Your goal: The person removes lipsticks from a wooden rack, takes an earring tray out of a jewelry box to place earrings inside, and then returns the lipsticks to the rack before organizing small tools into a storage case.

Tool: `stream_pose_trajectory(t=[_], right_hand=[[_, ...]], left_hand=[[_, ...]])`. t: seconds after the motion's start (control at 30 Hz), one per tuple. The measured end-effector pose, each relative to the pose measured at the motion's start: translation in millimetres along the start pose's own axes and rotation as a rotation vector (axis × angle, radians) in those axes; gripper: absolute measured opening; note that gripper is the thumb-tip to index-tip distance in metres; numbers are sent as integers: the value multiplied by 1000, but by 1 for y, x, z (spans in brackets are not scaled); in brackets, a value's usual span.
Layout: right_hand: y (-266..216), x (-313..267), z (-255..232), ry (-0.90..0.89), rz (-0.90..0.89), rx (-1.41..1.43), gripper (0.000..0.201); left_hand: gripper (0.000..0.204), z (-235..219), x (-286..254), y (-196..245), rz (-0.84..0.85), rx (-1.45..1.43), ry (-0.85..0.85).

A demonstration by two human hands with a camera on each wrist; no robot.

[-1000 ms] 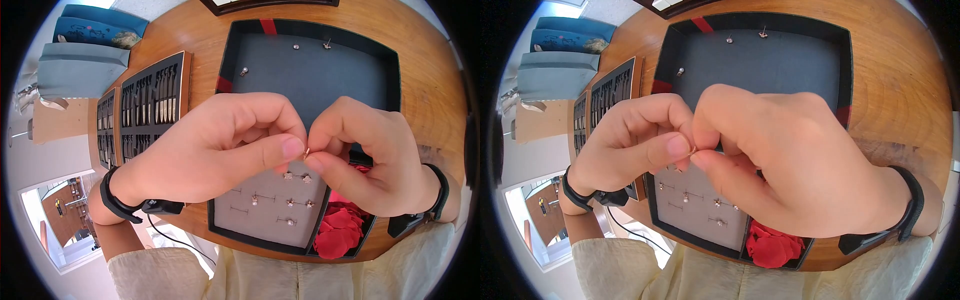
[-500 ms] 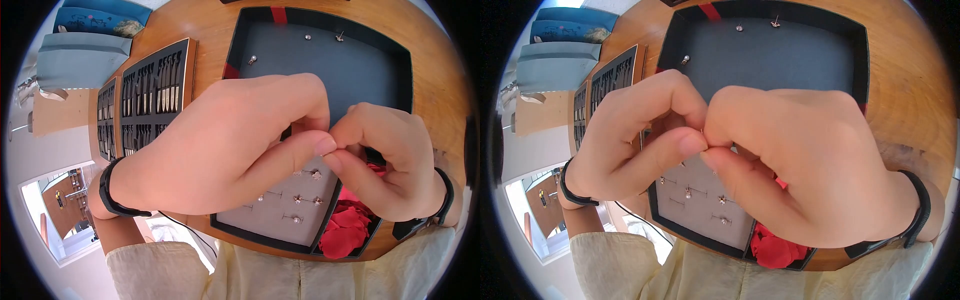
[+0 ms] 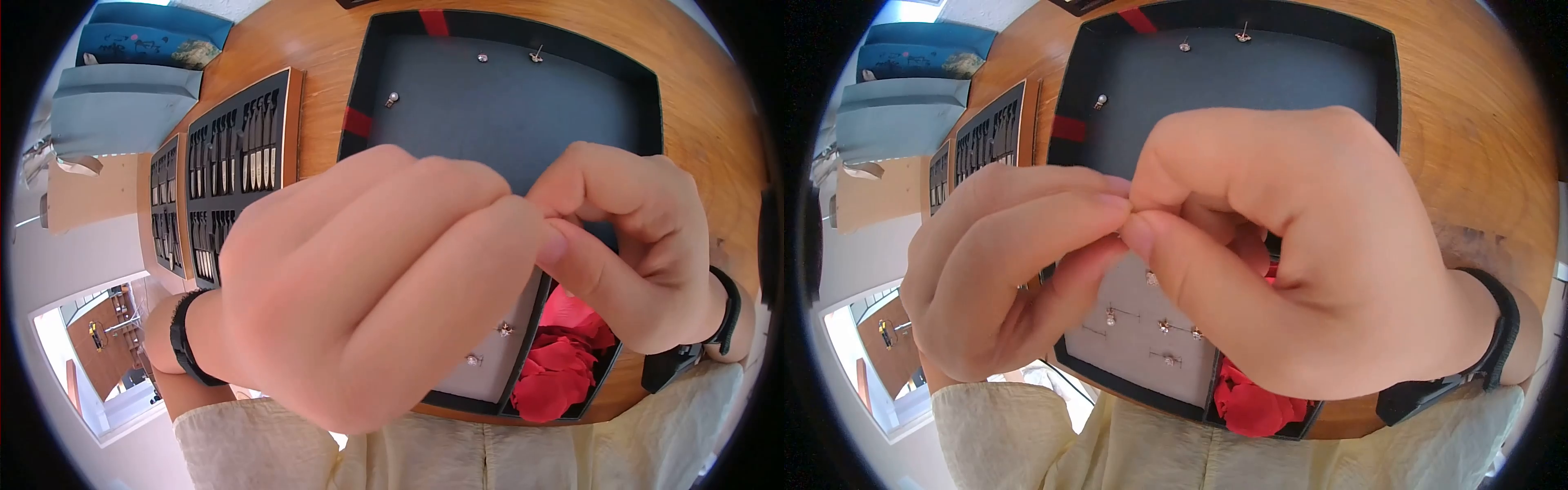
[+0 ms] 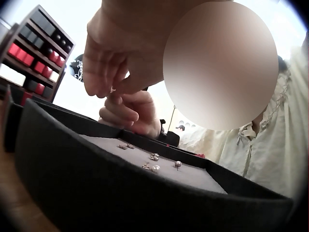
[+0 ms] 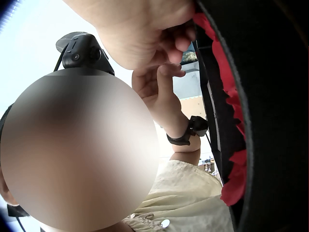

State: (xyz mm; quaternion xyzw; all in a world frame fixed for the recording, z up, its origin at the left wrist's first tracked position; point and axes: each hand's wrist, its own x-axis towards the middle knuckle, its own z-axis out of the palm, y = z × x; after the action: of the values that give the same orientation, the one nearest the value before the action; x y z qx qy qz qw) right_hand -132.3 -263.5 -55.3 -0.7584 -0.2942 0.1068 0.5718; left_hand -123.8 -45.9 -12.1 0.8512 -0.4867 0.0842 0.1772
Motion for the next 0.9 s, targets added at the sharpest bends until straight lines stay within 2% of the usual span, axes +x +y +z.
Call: stream_pose_trajectory(t=[0.13, 0.2, 0.23, 0.3, 0.33, 0.4, 0.43, 0.5, 0.53, 0.6, 0.63, 0.8, 0.83, 0.9], right_hand=[[1, 0, 2, 55, -94, 32, 5], [-7, 4, -6, -63, 117, 125, 5], [-6, 4, -3, -62, 118, 125, 5], [-4, 5, 5, 31, -140, 53, 5], [-11, 11, -1, 31, -139, 53, 5], [-29, 25, -19, -300, 334, -83, 5], [-21, 20, -16, -300, 333, -83, 5], [4, 4, -5, -70, -101, -43, 6], [4, 2, -2, -69, -101, -43, 6], [2, -1, 3, 36, -32, 148, 9], [2, 0, 3, 37, -32, 148, 9], [2, 4, -3, -38, 188, 347, 13], [2, 3, -3, -41, 185, 351, 13], [6, 1, -4, -53, 13, 136, 15]], left_hand=[[30, 3, -4, 1, 81, 110, 61], [31, 6, -6, 2, 83, 114, 79], [32, 7, -7, 2, 85, 118, 97], [32, 6, -6, 3, 78, 114, 95], [33, 6, -6, 4, 70, 112, 92], [33, 7, -6, 4, 67, 118, 103], [34, 8, -6, 3, 65, 124, 114], [33, 9, -6, 5, 81, 157, 129], [32, 11, -6, 6, 95, 188, 144], [32, 15, -7, 10, 103, 226, 166], [31, 17, -7, 12, 109, 264, 188], [31, 18, -8, 10, 132, 320, 204], [32, 17, -8, 10, 138, 324, 207], [32, 15, -11, 6, 133, 314, 205]])
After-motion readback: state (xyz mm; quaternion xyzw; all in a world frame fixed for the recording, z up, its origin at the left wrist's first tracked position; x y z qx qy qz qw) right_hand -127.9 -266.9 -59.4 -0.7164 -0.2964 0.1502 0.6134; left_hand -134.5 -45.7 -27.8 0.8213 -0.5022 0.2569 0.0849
